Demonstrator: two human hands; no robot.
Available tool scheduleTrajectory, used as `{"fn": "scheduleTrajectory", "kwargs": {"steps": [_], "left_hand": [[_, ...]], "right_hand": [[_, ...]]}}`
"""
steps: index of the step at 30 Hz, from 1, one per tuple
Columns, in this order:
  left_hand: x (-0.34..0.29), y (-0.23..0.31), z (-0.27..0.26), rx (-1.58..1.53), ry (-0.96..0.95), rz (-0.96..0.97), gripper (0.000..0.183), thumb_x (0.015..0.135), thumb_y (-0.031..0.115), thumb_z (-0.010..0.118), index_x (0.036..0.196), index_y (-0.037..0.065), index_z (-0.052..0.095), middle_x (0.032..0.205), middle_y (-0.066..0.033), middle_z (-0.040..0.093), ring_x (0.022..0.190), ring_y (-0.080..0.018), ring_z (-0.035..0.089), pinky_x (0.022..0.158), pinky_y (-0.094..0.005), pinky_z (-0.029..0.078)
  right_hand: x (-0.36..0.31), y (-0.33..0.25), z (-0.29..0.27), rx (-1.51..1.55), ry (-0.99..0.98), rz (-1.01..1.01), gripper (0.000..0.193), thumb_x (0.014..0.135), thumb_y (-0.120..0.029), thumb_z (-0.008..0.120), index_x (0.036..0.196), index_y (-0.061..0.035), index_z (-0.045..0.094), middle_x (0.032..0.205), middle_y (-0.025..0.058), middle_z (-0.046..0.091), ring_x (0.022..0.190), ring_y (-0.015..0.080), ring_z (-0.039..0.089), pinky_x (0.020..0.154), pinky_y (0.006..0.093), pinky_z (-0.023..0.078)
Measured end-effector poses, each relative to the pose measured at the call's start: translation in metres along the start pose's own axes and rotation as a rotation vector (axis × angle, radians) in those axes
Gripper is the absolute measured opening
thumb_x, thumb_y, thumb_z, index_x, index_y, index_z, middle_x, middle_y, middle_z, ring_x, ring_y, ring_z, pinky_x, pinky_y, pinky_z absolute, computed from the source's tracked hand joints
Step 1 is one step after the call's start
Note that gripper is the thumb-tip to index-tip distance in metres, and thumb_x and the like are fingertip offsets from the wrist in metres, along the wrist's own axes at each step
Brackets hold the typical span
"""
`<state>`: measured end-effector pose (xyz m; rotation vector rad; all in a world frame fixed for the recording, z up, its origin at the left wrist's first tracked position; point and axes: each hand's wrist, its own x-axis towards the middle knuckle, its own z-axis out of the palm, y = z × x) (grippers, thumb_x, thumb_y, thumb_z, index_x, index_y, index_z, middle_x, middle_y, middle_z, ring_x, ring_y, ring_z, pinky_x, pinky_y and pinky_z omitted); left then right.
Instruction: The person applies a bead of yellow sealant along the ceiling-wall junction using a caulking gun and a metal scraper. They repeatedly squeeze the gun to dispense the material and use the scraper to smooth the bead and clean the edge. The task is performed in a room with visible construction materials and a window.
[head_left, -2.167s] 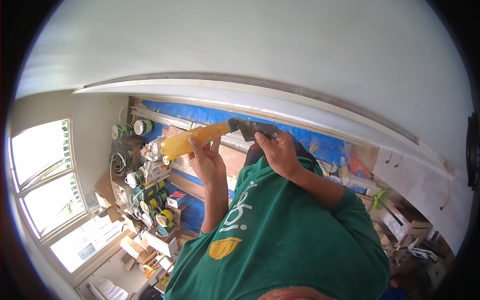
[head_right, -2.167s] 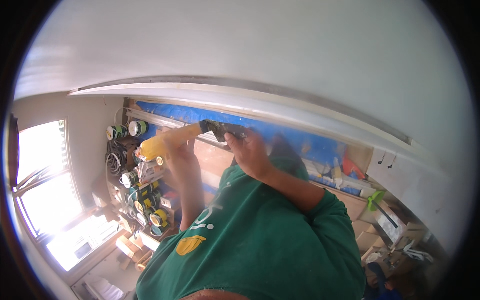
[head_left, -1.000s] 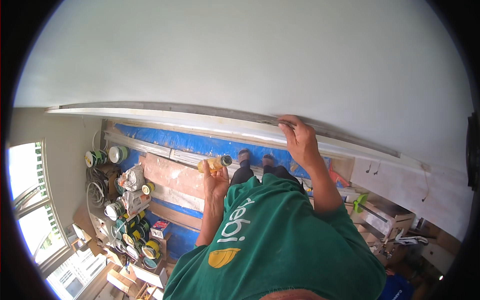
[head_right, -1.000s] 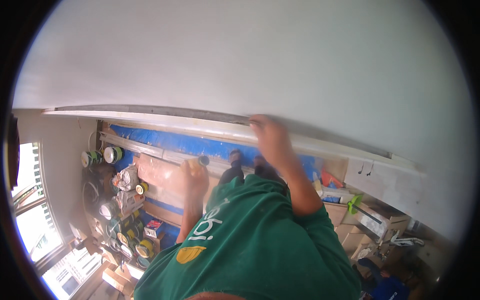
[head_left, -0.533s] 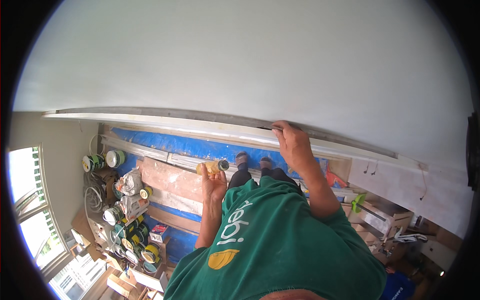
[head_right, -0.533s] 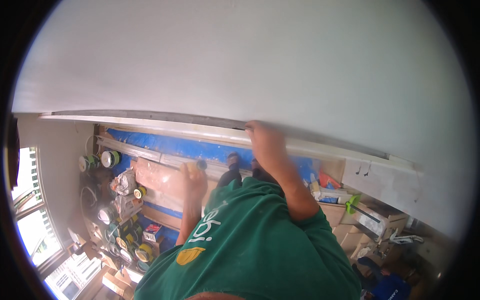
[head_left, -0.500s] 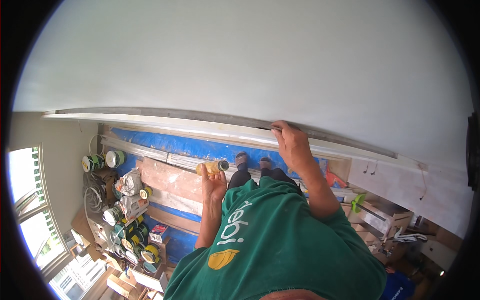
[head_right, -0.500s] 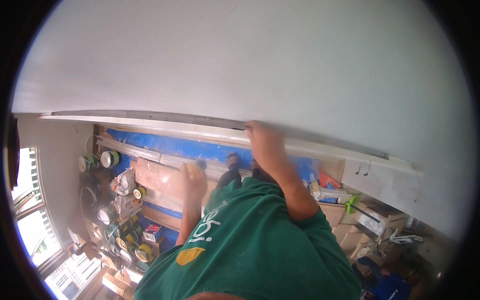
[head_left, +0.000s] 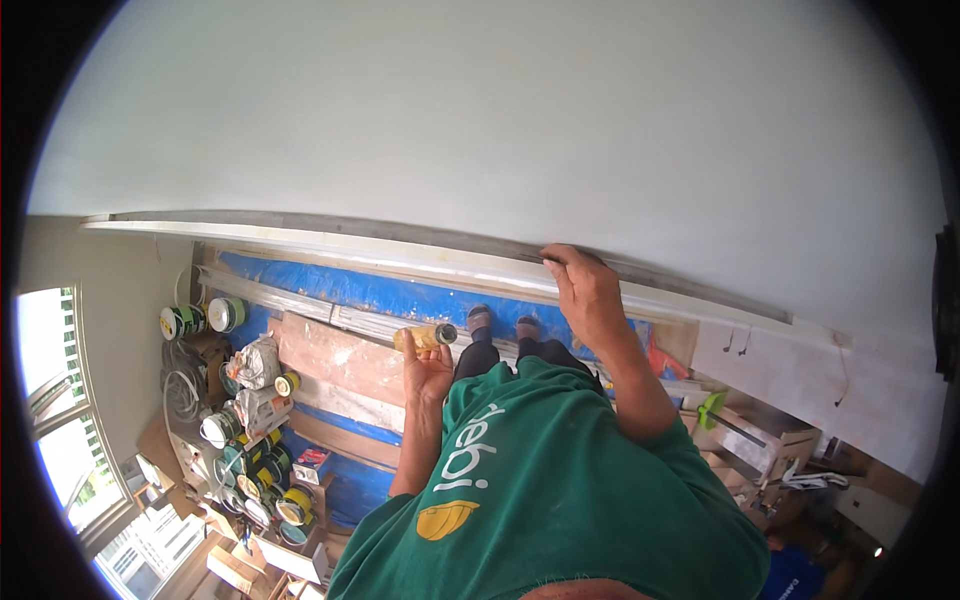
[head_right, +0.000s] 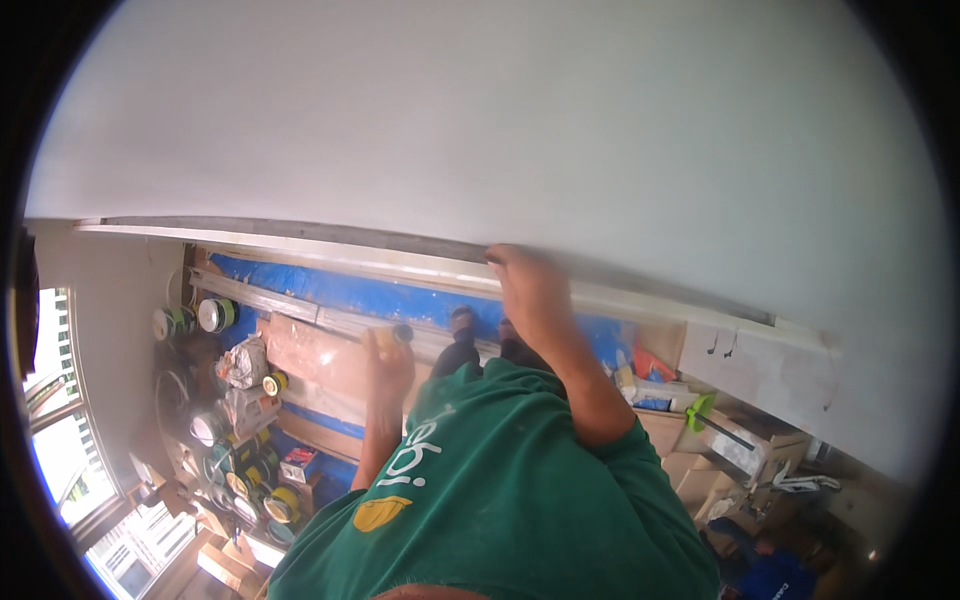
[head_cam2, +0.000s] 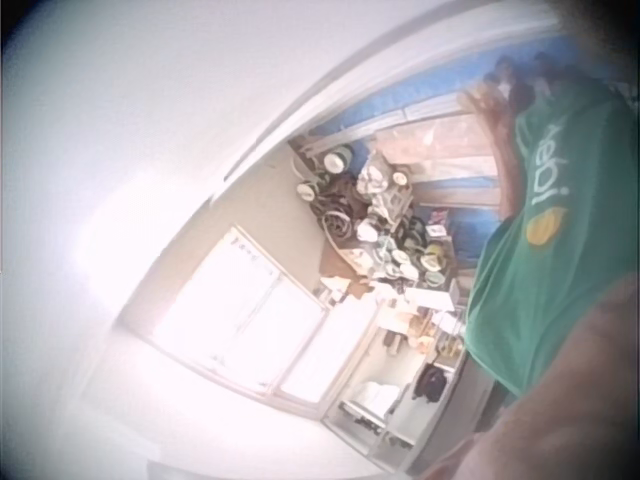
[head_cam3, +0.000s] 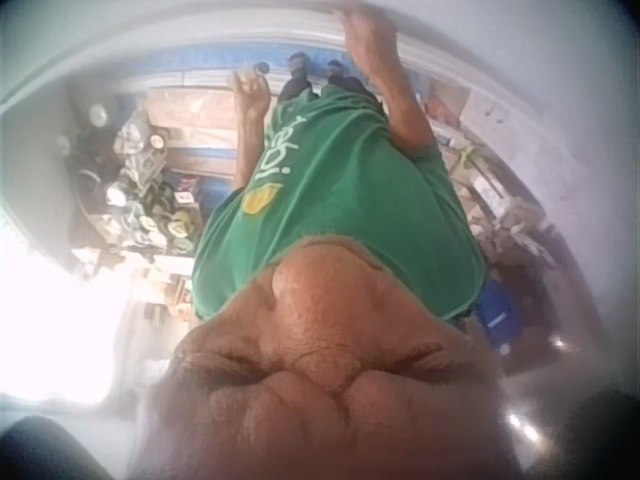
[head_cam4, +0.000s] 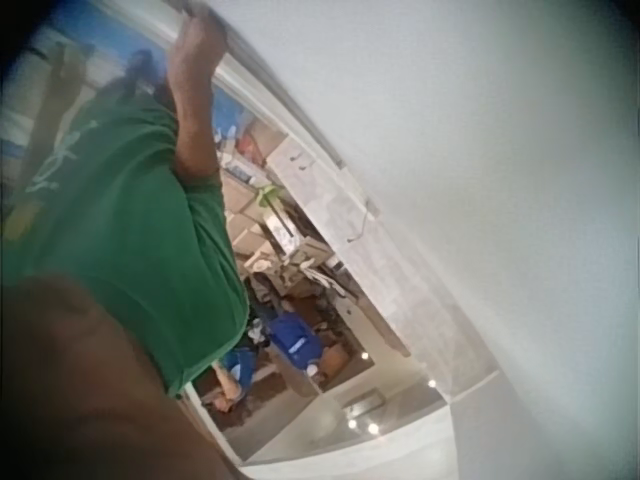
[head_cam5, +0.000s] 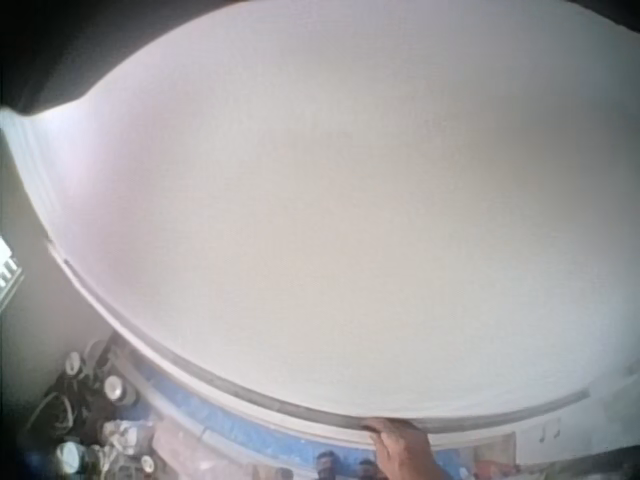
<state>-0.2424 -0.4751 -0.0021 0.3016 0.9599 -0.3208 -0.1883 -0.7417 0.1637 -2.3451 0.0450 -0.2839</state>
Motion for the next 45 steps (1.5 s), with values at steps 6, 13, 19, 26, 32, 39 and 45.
{"fn": "scheduleTrajectory", "kwargs": {"steps": [6,13,19,26,32,39,45], "left_hand": [[0.002,0.006,-0.009,-0.018,0.002,0.008,0.061,0.078,0.047,0.074,0.116,0.005,0.051,0.109,-0.0048,0.06,0.095,-0.0162,0.062,0.075,-0.0256,0.057],[0.007,0.013,-0.007,-0.021,0.039,-0.022,0.063,0.078,0.047,0.075,0.118,0.005,0.05,0.112,-0.0043,0.059,0.097,-0.0155,0.061,0.076,-0.0245,0.056],[0.009,0.015,-0.002,0.003,0.0,-0.01,0.066,0.077,0.048,0.075,0.119,0.005,0.048,0.11,-0.0037,0.058,0.098,-0.015,0.06,0.077,-0.0247,0.056],[0.015,0.021,-0.011,-0.008,0.005,-0.016,0.067,0.077,0.049,0.075,0.118,0.004,0.048,0.112,-0.0054,0.057,0.099,-0.0165,0.06,0.078,-0.0254,0.056],[0.015,0.027,-0.012,-0.011,0.01,0.004,0.067,0.077,0.049,0.075,0.118,0.004,0.048,0.112,-0.0057,0.057,0.099,-0.0168,0.06,0.078,-0.0258,0.056],[-0.001,0.027,0.014,-0.135,0.082,-0.034,0.033,0.087,0.04,0.067,0.1,0.011,0.06,0.093,0.0011,0.062,0.086,-0.0121,0.059,0.077,-0.0254,0.052],[0.006,0.029,0.0,-0.104,0.043,-0.029,0.034,0.089,0.042,0.064,0.102,0.011,0.059,0.096,-0.0001,0.062,0.089,-0.0129,0.059,0.078,-0.0252,0.051]], "right_hand": [[0.004,-0.006,0.017,-0.011,-0.038,0.087,0.014,0.09,-0.01,0.06,0.101,-0.0012,0.062,0.08,0.0178,0.064,0.073,0.0334,0.063,0.067,0.0374,0.05],[0.01,-0.033,0.012,0.145,0.077,0.096,0.014,0.091,-0.009,0.058,0.102,-0.0023,0.063,0.085,0.018,0.065,0.077,0.0365,0.062,0.069,0.0388,0.049],[0.015,-0.017,0.023,0.009,-0.047,-0.014,0.013,0.09,-0.008,0.059,0.101,-0.002,0.063,0.079,0.018,0.064,0.069,0.0339,0.063,0.063,0.0374,0.05],[0.029,-0.039,0.026,0.048,-0.193,0.159,0.014,0.091,-0.011,0.06,0.1,-0.0012,0.064,0.072,0.0176,0.062,0.062,0.0326,0.06,0.059,0.0366,0.048],[0.021,-0.031,0.027,0.132,-0.012,0.032,0.015,0.091,-0.012,0.06,0.101,-0.0009,0.064,0.067,0.0182,0.059,0.059,0.0318,0.059,0.058,0.0354,0.047],[0.029,-0.031,0.044,-0.059,-0.159,0.043,0.015,0.09,-0.011,0.06,0.1,-0.0006,0.063,0.065,0.0189,0.058,0.058,0.0332,0.058,0.057,0.0368,0.046],[0.043,-0.064,0.04,0.124,-0.105,-0.021,0.014,0.09,-0.011,0.06,0.1,-0.0006,0.063,0.066,0.0188,0.059,0.06,0.0343,0.058,0.057,0.0379,0.046]]}}
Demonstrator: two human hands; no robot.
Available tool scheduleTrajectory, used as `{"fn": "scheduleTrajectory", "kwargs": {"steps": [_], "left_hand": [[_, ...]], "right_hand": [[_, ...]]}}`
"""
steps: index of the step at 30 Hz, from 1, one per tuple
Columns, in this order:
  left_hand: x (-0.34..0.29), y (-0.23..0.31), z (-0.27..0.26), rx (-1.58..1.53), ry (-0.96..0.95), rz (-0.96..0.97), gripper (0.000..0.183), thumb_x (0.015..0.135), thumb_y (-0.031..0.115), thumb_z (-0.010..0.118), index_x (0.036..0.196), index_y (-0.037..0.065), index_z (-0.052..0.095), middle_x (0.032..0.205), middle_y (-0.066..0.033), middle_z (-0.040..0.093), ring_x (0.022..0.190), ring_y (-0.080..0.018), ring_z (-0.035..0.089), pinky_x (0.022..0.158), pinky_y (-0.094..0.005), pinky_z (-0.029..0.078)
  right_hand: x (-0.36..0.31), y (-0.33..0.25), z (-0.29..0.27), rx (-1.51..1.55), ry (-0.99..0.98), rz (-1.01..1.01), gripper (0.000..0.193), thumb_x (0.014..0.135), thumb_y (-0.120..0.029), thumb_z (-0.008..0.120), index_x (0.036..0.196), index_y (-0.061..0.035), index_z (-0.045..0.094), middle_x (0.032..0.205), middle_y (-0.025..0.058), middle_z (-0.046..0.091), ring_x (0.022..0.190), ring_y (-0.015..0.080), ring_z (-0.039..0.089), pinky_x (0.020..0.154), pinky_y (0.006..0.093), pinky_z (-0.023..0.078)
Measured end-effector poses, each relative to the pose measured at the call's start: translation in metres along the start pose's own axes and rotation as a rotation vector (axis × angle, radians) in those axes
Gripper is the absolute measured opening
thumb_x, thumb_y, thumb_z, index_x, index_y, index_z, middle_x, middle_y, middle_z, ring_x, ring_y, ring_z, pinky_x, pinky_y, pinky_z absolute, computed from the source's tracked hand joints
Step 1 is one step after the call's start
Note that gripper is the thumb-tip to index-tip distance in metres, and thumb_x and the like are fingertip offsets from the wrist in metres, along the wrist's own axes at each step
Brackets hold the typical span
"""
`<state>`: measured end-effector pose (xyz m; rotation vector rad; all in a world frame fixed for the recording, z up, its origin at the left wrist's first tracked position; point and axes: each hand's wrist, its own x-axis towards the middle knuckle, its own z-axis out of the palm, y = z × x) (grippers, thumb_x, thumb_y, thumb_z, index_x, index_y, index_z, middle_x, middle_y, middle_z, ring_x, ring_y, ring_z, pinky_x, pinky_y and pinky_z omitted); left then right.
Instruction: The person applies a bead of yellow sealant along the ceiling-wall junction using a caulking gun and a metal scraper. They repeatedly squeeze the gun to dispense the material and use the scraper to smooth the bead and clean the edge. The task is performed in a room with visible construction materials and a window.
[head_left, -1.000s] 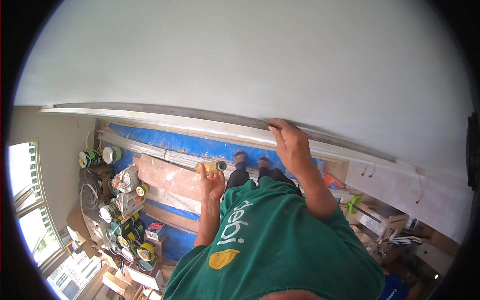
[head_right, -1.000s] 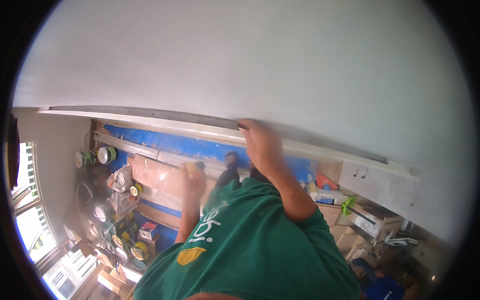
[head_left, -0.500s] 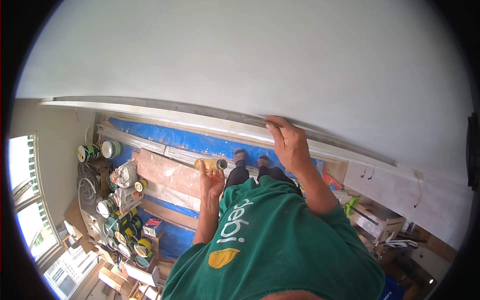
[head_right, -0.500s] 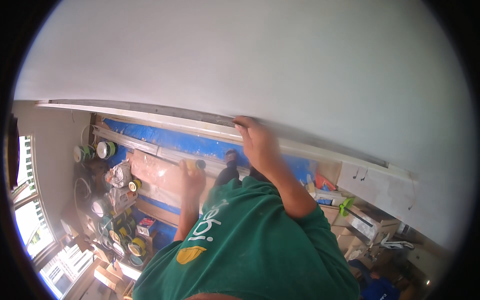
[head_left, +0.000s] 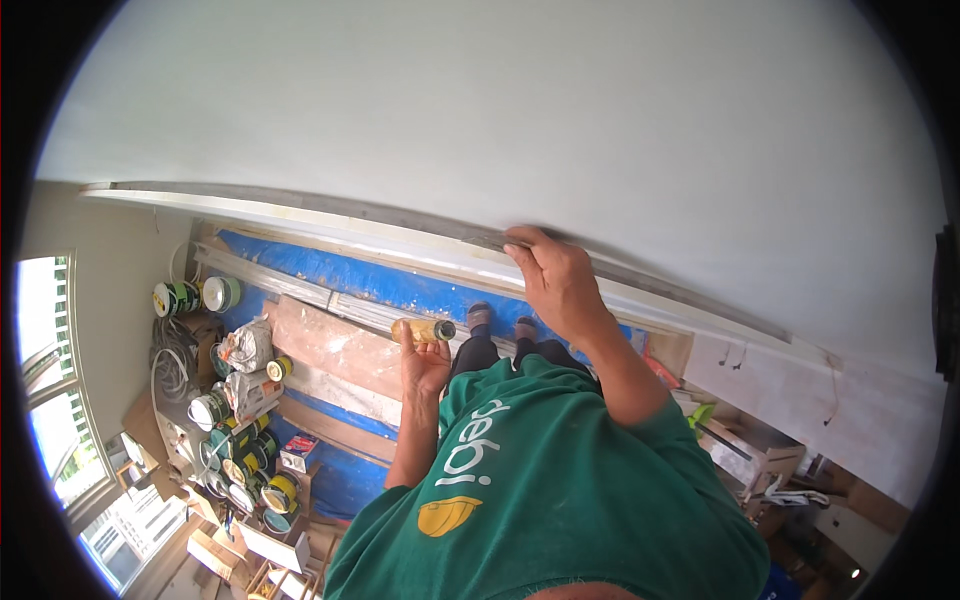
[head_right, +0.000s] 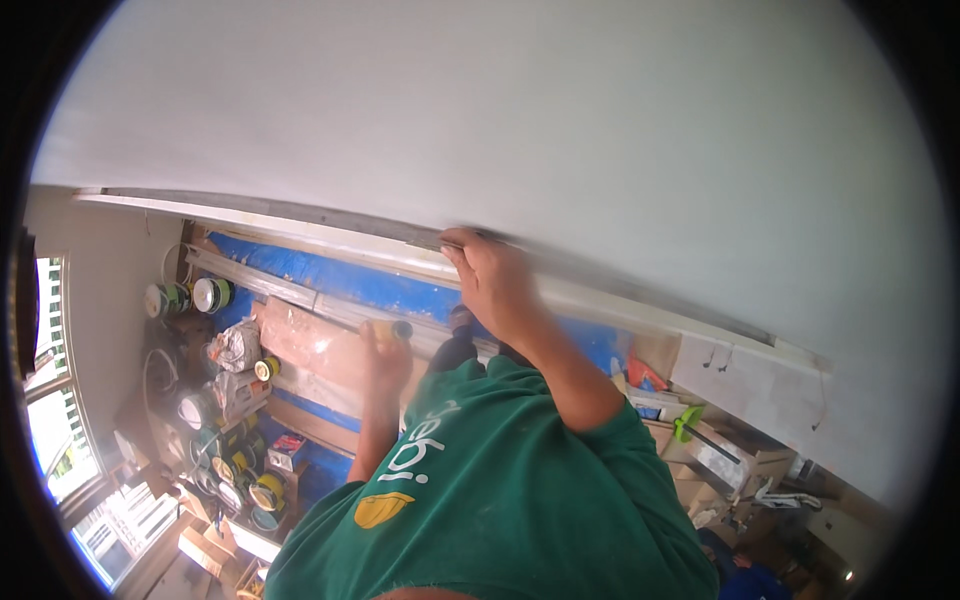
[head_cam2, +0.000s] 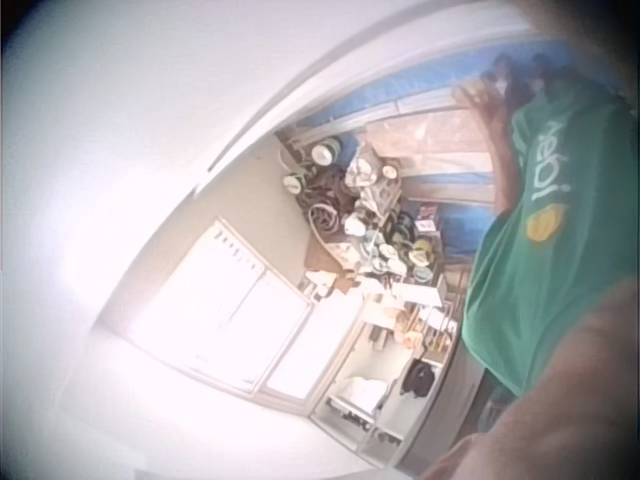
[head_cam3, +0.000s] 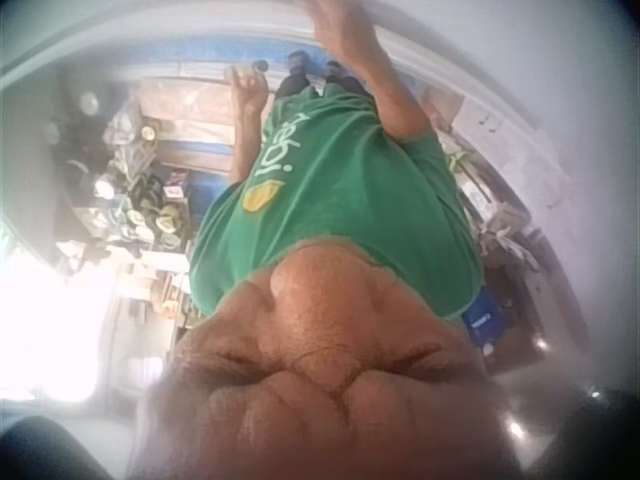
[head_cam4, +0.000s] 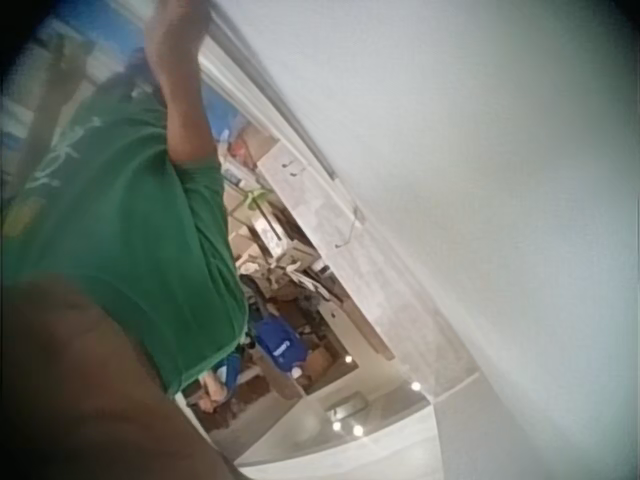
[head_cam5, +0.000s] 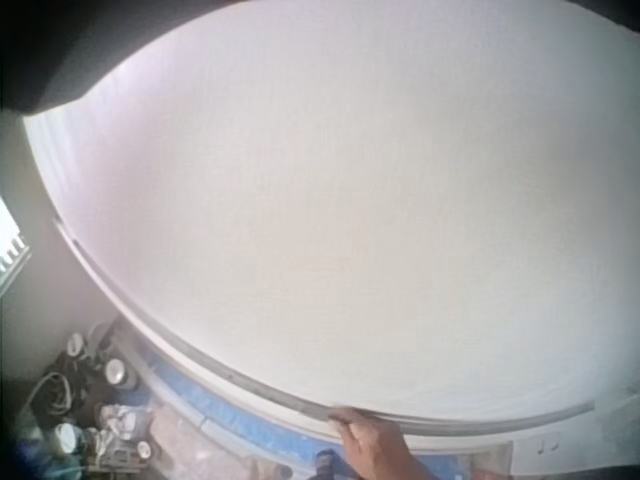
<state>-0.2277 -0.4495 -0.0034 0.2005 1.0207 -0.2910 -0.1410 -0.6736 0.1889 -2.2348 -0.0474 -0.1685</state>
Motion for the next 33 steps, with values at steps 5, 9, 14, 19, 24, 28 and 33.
{"fn": "scheduleTrajectory", "kwargs": {"steps": [5,9,14,19,24,28,33], "left_hand": [[0.017,0.007,-0.019,0.04,-0.044,0.056,0.067,0.077,0.049,0.075,0.119,0.005,0.048,0.112,-0.0049,0.057,0.099,-0.0162,0.06,0.078,-0.0252,0.056],[0.019,0.007,-0.016,0.05,-0.059,0.086,0.065,0.077,0.049,0.075,0.117,0.005,0.049,0.111,-0.0054,0.058,0.098,-0.0168,0.06,0.078,-0.0261,0.056],[0.02,0.014,-0.013,-0.006,-0.034,0.049,0.064,0.077,0.049,0.075,0.115,0.005,0.049,0.109,-0.0049,0.058,0.098,-0.0163,0.06,0.078,-0.0263,0.056],[0.024,0.018,-0.015,0.01,-0.047,0.054,0.062,0.077,0.048,0.076,0.114,0.005,0.05,0.108,-0.0045,0.059,0.097,-0.0159,0.061,0.076,-0.0266,0.056],[0.025,0.019,-0.01,-0.016,-0.051,0.036,0.062,0.077,0.048,0.076,0.114,0.006,0.05,0.108,-0.0043,0.059,0.096,-0.0161,0.061,0.075,-0.0276,0.057],[0.027,0.022,-0.014,-0.014,-0.034,0.046,0.064,0.077,0.049,0.075,0.117,0.005,0.048,0.109,-0.0045,0.058,0.096,-0.0162,0.061,0.076,-0.0267,0.056],[0.02,0.027,-0.016,0.033,0.01,0.104,0.068,0.077,0.05,0.074,0.12,0.005,0.047,0.111,-0.0047,0.057,0.097,-0.0156,0.059,0.078,-0.026,0.054]], "right_hand": [[-0.013,0.027,0.002,-0.14,0.03,-0.055,0.015,0.09,-0.011,0.06,0.1,-0.0006,0.063,0.068,0.0171,0.061,0.061,0.0344,0.059,0.058,0.0373,0.047],[-0.007,0.024,0.01,-0.196,-0.071,0.04,0.015,0.09,-0.012,0.06,0.099,-0.0008,0.063,0.071,0.0166,0.062,0.061,0.0344,0.058,0.058,0.0369,0.047],[0.007,-0.003,0.01,-0.002,-0.092,0.129,0.016,0.091,-0.012,0.06,0.101,-0.0006,0.063,0.071,0.0175,0.062,0.058,0.0327,0.055,0.056,0.0354,0.045],[-0.007,0.011,0.008,-0.029,0.05,0.02,0.017,0.09,-0.013,0.06,0.102,-0.0011,0.064,0.072,0.0186,0.062,0.06,0.0335,0.058,0.057,0.0365,0.047],[-0.003,0.02,0.02,-0.235,-0.074,0.046,0.016,0.09,-0.013,0.059,0.1,-0.0018,0.065,0.072,0.0192,0.062,0.066,0.0358,0.061,0.059,0.0385,0.048],[0.01,0.011,0.03,-0.155,-0.118,0.022,0.018,0.09,-0.014,0.06,0.099,-0.0001,0.065,0.069,0.0189,0.061,0.062,0.0355,0.059,0.059,0.0373,0.047],[0.008,-0.015,0.009,0.08,-0.017,0.074,0.018,0.091,-0.012,0.061,0.102,0.0014,0.065,0.066,0.0169,0.061,0.056,0.0292,0.058,0.058,0.0337,0.046]]}}
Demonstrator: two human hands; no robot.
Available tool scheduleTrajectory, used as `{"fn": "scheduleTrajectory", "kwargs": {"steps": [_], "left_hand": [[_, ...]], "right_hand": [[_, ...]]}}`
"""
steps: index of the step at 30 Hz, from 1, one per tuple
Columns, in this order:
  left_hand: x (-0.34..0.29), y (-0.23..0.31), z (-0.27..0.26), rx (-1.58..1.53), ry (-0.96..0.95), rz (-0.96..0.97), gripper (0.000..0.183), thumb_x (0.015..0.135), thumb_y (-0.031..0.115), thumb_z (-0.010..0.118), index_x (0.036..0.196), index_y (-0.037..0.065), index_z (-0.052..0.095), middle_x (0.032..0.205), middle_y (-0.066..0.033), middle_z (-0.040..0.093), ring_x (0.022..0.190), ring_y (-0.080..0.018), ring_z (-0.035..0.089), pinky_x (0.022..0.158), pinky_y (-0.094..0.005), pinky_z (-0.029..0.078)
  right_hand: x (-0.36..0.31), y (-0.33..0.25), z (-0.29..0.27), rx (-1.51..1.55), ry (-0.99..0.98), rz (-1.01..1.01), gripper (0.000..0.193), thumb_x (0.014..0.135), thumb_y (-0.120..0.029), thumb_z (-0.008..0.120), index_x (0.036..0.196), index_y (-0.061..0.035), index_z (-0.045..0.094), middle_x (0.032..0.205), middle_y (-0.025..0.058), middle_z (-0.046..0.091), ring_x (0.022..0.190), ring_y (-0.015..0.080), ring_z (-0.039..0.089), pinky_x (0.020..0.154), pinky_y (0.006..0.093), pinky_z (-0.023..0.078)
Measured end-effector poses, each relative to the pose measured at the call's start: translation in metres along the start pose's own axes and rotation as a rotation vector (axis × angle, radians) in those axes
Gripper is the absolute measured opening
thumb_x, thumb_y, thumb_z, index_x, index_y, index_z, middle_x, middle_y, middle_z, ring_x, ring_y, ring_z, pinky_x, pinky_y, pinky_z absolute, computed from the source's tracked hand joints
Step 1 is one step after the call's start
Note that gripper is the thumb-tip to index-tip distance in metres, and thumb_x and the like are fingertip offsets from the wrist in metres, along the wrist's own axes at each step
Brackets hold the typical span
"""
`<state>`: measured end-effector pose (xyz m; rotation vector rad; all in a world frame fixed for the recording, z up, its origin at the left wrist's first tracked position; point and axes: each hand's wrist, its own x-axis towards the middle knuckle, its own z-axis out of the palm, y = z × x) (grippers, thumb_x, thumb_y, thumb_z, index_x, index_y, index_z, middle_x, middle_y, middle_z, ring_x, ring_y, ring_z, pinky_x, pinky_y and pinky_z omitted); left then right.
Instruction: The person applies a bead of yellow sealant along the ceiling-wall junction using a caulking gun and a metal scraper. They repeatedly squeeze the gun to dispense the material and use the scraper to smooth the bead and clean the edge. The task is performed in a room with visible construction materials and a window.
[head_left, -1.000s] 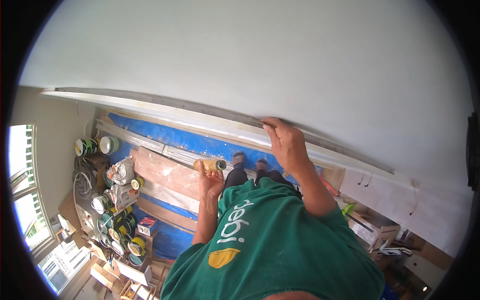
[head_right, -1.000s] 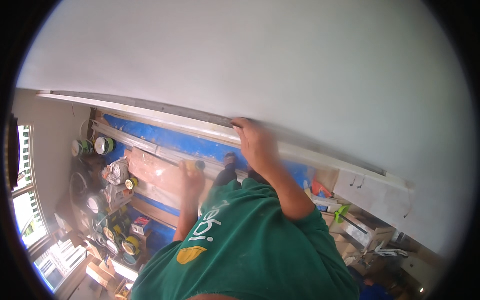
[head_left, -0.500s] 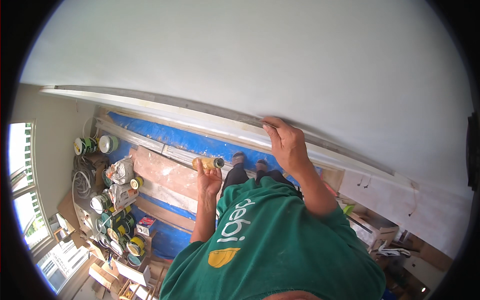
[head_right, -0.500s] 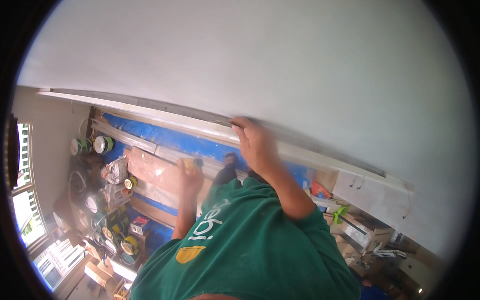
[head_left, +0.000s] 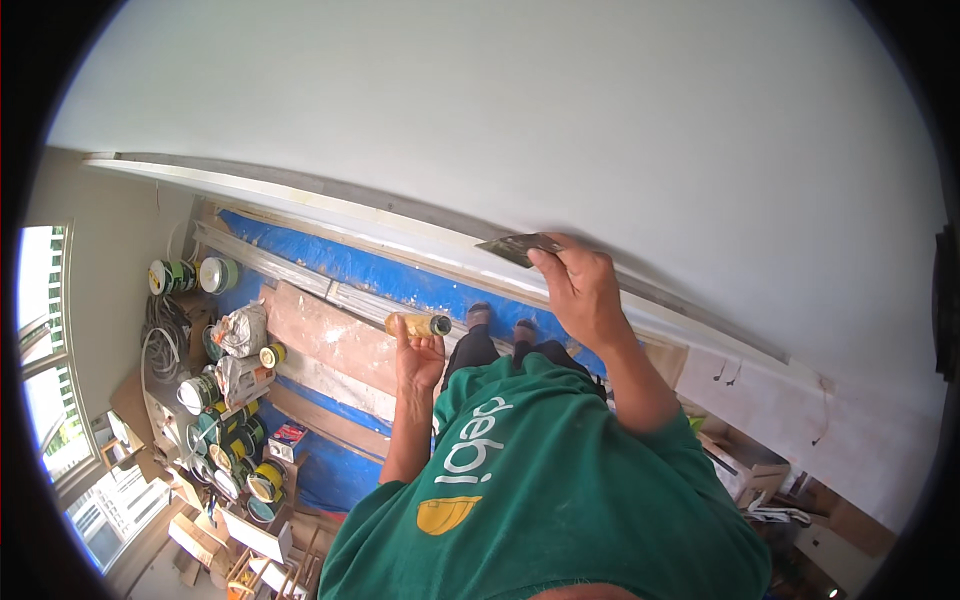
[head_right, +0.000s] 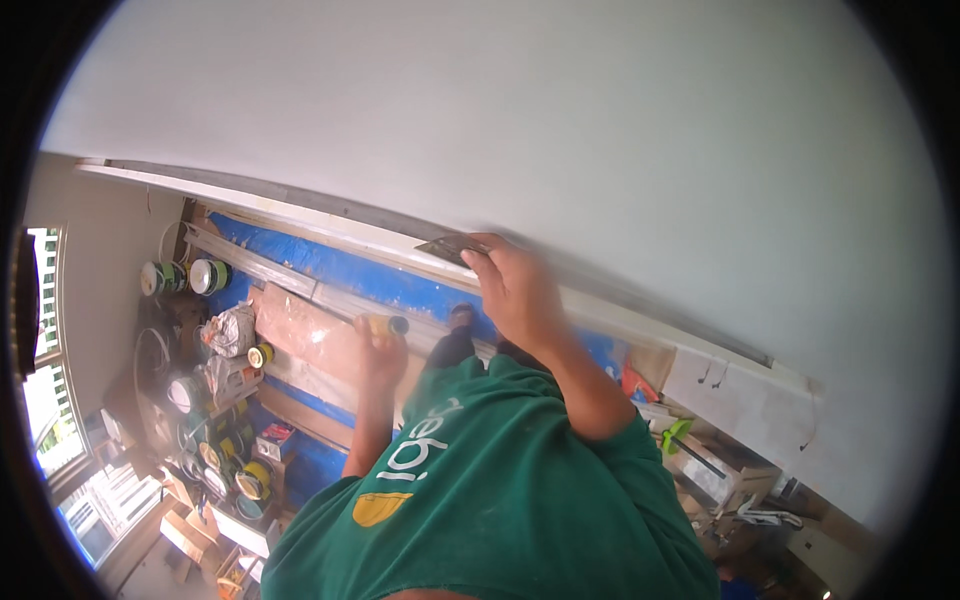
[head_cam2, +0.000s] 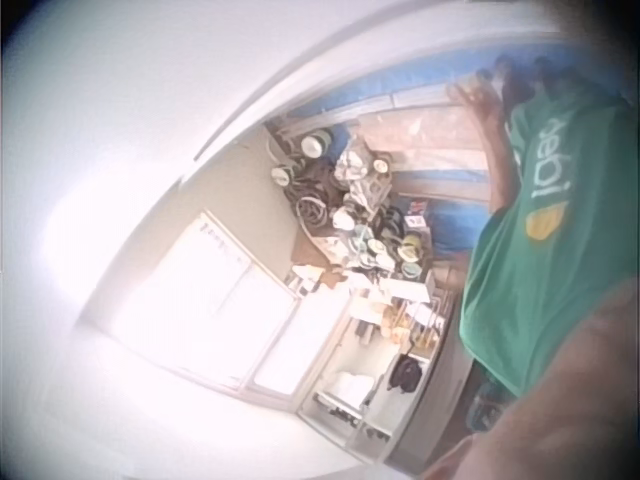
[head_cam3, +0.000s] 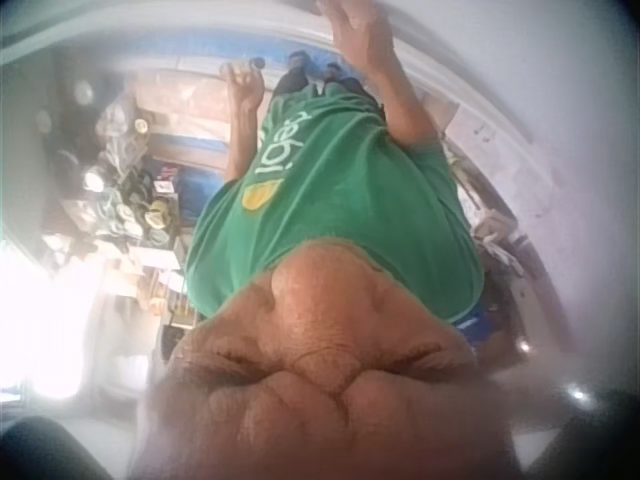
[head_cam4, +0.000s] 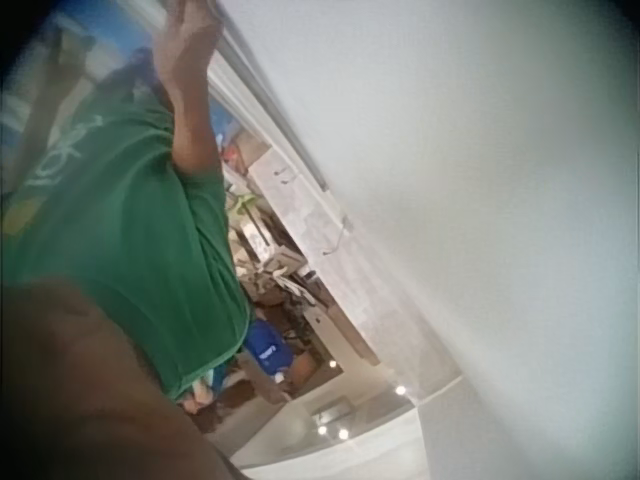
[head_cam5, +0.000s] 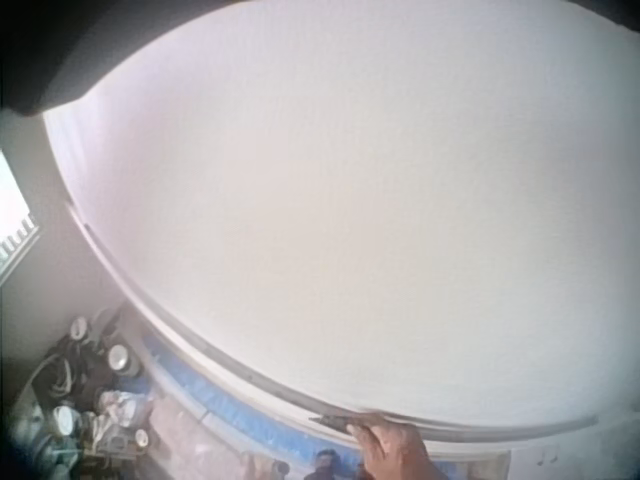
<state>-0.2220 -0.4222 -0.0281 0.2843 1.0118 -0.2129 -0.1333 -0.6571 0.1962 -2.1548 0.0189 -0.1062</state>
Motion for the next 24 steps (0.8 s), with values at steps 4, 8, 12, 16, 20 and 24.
{"fn": "scheduleTrajectory", "kwargs": {"steps": [4,8,12,16,20,24], "left_hand": [[0.0,0.004,0.001,0.022,-0.017,0.042,0.065,0.078,0.049,0.074,0.118,0.005,0.048,0.111,-0.0047,0.057,0.098,-0.0157,0.06,0.079,-0.0263,0.055],[0.012,0.008,-0.005,-0.07,-0.06,-0.016,0.061,0.078,0.047,0.075,0.116,0.006,0.05,0.11,-0.0039,0.058,0.098,-0.0159,0.06,0.08,-0.0266,0.055],[0.019,0.008,-0.004,-0.059,-0.068,-0.004,0.059,0.078,0.046,0.075,0.115,0.006,0.051,0.109,-0.0034,0.059,0.098,-0.0158,0.061,0.08,-0.0272,0.055],[0.013,0.005,0.002,-0.017,-0.006,0.026,0.059,0.078,0.046,0.075,0.115,0.006,0.051,0.109,-0.0032,0.059,0.098,-0.0157,0.061,0.08,-0.0276,0.055],[0.023,0.005,-0.009,0.02,-0.05,-0.006,0.06,0.079,0.047,0.074,0.115,0.006,0.05,0.109,-0.0034,0.059,0.098,-0.0157,0.061,0.08,-0.0275,0.055],[0.023,0.001,-0.001,0.023,-0.041,-0.008,0.06,0.079,0.047,0.074,0.116,0.005,0.05,0.11,-0.0039,0.059,0.099,-0.0159,0.06,0.08,-0.0272,0.055]], "right_hand": [[-0.007,0.004,-0.007,-0.056,0.041,-0.001,0.018,0.091,-0.01,0.061,0.105,0.0007,0.065,0.075,0.0152,0.065,0.065,0.026,0.062,0.064,0.0316,0.048],[-0.012,0.029,-0.004,-0.164,0.029,-0.224,0.026,0.083,0.001,0.059,0.108,-0.0008,0.064,0.095,0.0151,0.067,0.082,0.0292,0.065,0.074,0.0341,0.052],[-0.017,0.04,0.007,-0.393,0.025,-0.314,0.041,0.072,0.01,0.056,0.11,-0.002,0.064,0.107,0.0141,0.066,0.093,0.032,0.065,0.081,0.0382,0.054],[-0.02,0.046,0.014,-0.372,0.056,-0.332,0.04,0.07,0.011,0.055,0.107,-0.0016,0.065,0.104,0.0135,0.067,0.094,0.0311,0.065,0.085,0.0386,0.053],[-0.022,0.037,0.0,-0.425,-0.01,-0.445,0.035,0.073,0.009,0.056,0.106,-0.0014,0.063,0.104,0.0124,0.067,0.095,0.0305,0.064,0.086,0.0424,0.05],[-0.039,0.02,-0.015,-0.313,-0.183,-0.358,0.034,0.073,0.007,0.057,0.105,-0.0024,0.062,0.103,0.0122,0.066,0.096,0.0308,0.062,0.09,0.0465,0.047]]}}
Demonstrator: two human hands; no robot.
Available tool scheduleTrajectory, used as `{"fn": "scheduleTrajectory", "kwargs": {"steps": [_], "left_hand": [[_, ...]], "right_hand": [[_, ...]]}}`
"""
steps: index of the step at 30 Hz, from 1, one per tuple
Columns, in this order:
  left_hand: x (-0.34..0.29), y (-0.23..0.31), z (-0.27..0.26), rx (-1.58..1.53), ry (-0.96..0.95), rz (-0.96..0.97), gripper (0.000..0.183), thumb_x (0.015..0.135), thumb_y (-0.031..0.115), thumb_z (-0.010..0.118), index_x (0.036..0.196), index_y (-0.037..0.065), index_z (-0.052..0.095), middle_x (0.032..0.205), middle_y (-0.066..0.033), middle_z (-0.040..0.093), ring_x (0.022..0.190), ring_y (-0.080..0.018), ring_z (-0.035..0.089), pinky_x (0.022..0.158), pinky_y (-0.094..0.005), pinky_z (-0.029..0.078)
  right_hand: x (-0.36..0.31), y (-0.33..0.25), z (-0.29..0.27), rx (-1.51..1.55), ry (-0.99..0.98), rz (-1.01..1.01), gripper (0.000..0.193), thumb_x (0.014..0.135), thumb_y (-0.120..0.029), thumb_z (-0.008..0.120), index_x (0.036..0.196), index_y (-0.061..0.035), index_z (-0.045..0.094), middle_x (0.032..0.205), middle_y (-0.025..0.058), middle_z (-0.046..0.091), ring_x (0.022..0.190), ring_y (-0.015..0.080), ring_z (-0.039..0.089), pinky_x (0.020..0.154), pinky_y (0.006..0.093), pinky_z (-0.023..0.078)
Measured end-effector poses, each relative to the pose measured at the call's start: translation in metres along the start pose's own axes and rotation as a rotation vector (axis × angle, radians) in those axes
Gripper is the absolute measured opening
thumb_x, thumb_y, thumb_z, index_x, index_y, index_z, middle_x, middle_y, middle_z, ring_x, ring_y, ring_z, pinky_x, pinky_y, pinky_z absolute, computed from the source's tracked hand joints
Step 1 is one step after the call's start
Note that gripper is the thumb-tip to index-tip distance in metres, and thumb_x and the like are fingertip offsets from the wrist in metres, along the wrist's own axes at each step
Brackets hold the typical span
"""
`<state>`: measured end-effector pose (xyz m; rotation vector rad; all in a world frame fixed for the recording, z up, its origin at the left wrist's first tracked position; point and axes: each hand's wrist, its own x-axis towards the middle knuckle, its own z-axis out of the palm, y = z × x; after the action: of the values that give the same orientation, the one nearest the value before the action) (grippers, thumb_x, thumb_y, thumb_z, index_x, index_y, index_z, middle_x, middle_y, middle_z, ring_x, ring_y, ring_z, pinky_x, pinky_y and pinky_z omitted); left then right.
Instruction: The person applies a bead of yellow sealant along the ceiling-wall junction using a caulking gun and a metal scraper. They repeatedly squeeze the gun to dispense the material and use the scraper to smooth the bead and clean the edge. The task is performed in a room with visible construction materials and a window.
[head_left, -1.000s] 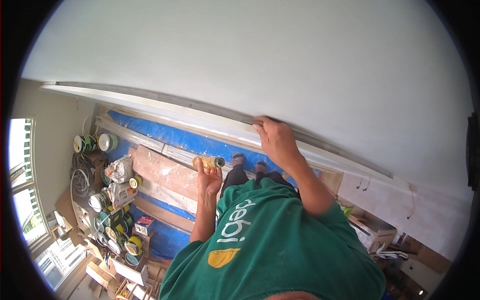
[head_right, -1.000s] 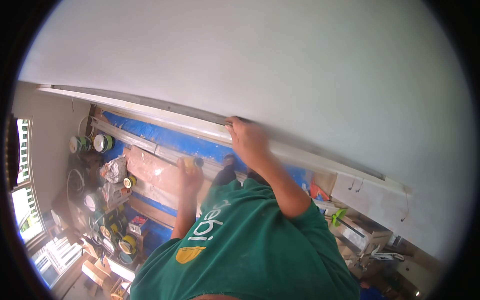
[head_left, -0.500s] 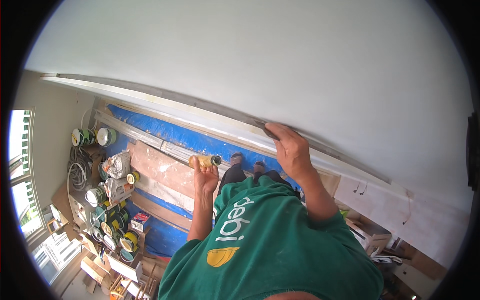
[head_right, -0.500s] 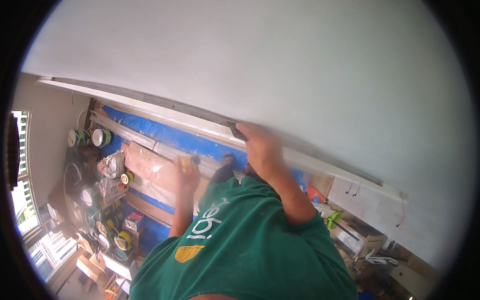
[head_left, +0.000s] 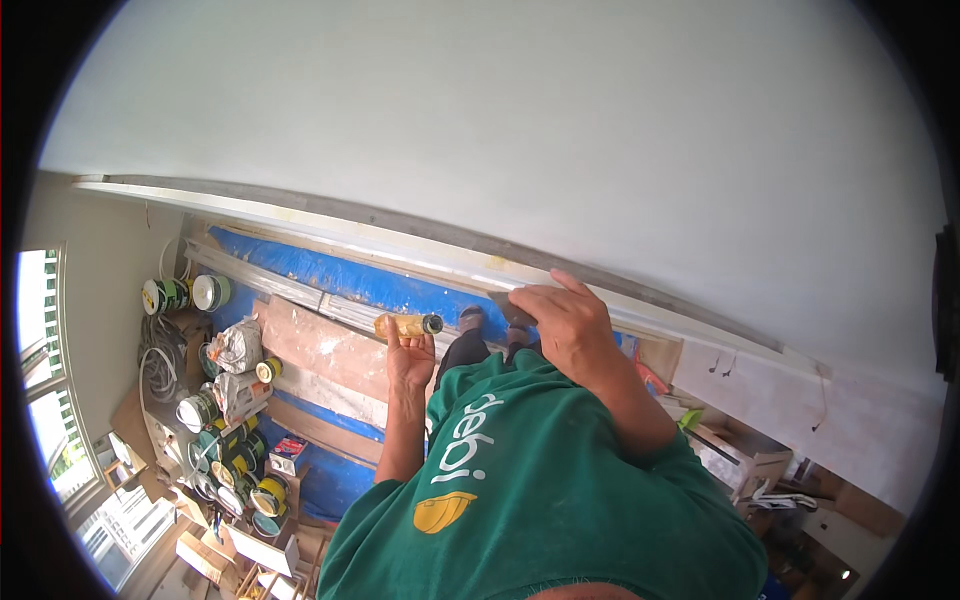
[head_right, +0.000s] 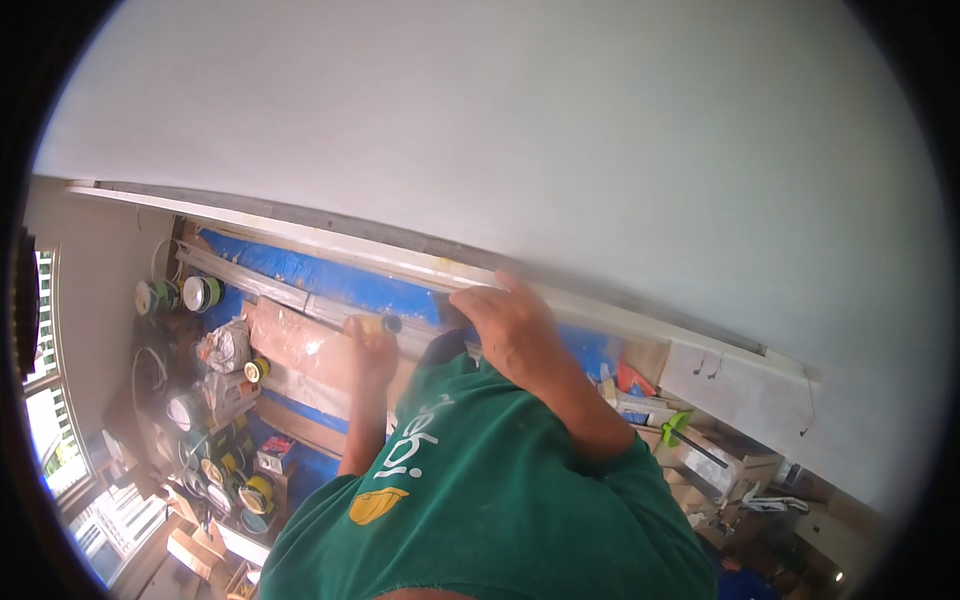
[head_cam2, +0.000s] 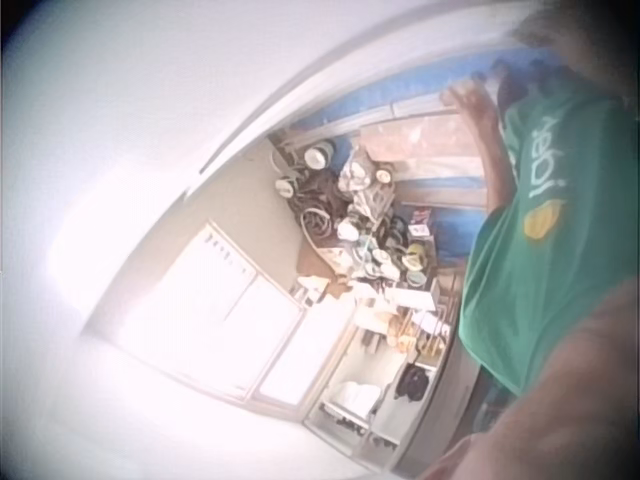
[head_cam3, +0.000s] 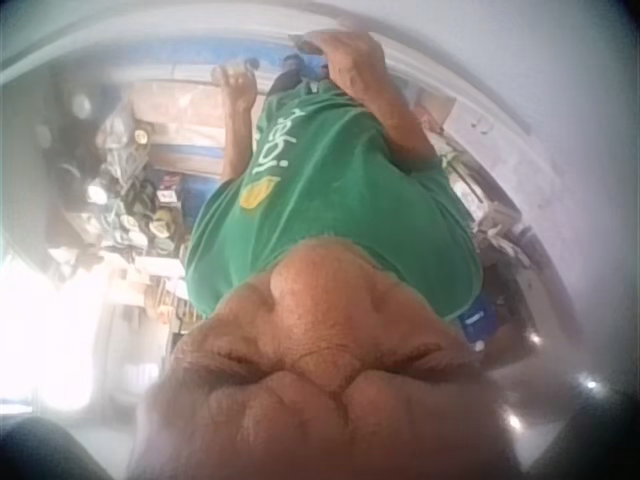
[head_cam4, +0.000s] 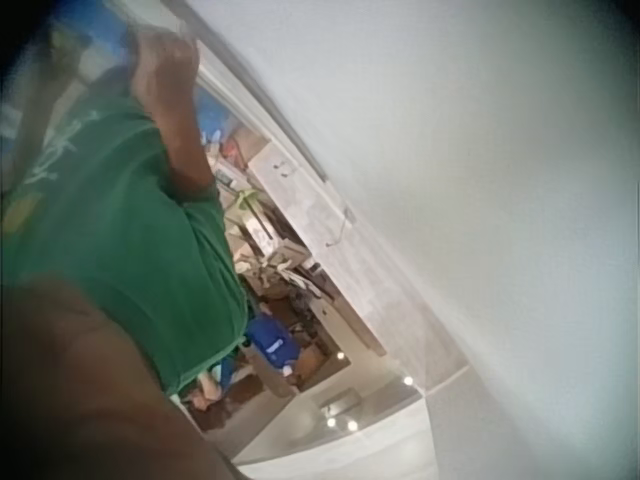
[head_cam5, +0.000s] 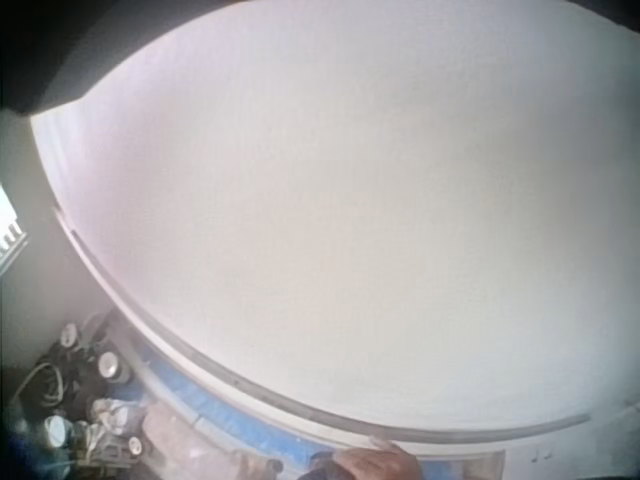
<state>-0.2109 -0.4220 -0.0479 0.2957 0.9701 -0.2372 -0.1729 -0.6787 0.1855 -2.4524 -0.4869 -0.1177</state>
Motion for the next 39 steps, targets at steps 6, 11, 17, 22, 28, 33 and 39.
{"fn": "scheduleTrajectory", "kwargs": {"steps": [6,11,17,22,28,33,39], "left_hand": [[0.003,0.001,-0.005,0.026,-0.063,0.055,0.061,0.079,0.047,0.074,0.117,0.005,0.05,0.11,-0.0044,0.059,0.099,-0.0161,0.06,0.08,-0.0274,0.054],[-0.006,0.0,-0.002,0.014,-0.015,0.052,0.062,0.079,0.048,0.074,0.117,0.005,0.05,0.11,-0.0042,0.059,0.099,-0.016,0.06,0.079,-0.0274,0.054],[-0.012,-0.001,-0.001,0.014,0.031,0.047,0.06,0.078,0.048,0.074,0.116,0.007,0.051,0.109,-0.0037,0.059,0.099,-0.0154,0.06,0.079,-0.0272,0.054],[-0.005,0.0,-0.011,-0.017,0.053,0.003,0.059,0.079,0.047,0.074,0.116,0.007,0.052,0.109,-0.0032,0.059,0.099,-0.015,0.06,0.079,-0.0272,0.054],[0.002,0.001,-0.008,-0.007,0.029,0.016,0.058,0.079,0.046,0.074,0.115,0.007,0.052,0.108,-0.0031,0.059,0.098,-0.0152,0.06,0.078,-0.027,0.055],[0.018,0.005,-0.026,0.153,-0.054,0.087,0.061,0.079,0.047,0.074,0.117,0.005,0.05,0.109,-0.0034,0.059,0.098,-0.0155,0.06,0.078,-0.0271,0.055],[0.016,-0.001,-0.022,0.207,-0.094,0.088,0.061,0.079,0.047,0.074,0.117,0.005,0.05,0.111,-0.0044,0.058,0.1,-0.0164,0.06,0.079,-0.0277,0.054]], "right_hand": [[0.006,0.011,0.0,-0.002,0.273,0.187,0.025,0.081,0.003,0.059,0.105,-0.0029,0.065,0.094,0.0143,0.068,0.083,0.0311,0.066,0.077,0.0392,0.052],[0.015,0.02,0.01,0.128,0.189,0.356,0.016,0.092,-0.01,0.057,0.106,-0.0023,0.063,0.078,0.0194,0.063,0.067,0.033,0.062,0.063,0.0357,0.048],[0.027,0.019,0.02,0.12,0.12,0.391,0.015,0.092,-0.01,0.057,0.103,-0.001,0.063,0.064,0.0178,0.054,0.055,0.0263,0.054,0.055,0.0323,0.044],[0.026,-0.003,-0.006,0.294,0.144,0.466,0.016,0.093,-0.01,0.054,0.104,-0.0035,0.063,0.076,0.0186,0.062,0.069,0.0337,0.06,0.063,0.0393,0.047],[0.014,0.021,0.01,0.096,0.297,0.234,0.015,0.092,-0.008,0.058,0.103,-0.0009,0.064,0.083,0.0174,0.066,0.07,0.0301,0.063,0.065,0.0333,0.049],[0.015,0.025,0.018,0.115,0.166,0.418,0.017,0.091,-0.011,0.059,0.103,0.001,0.063,0.082,0.0207,0.065,0.071,0.0329,0.063,0.065,0.0355,0.049],[0.028,-0.001,-0.001,0.223,0.159,0.473,0.016,0.09,-0.006,0.057,0.103,0.0001,0.063,0.087,0.0183,0.065,0.078,0.0327,0.064,0.069,0.0361,0.05]]}}
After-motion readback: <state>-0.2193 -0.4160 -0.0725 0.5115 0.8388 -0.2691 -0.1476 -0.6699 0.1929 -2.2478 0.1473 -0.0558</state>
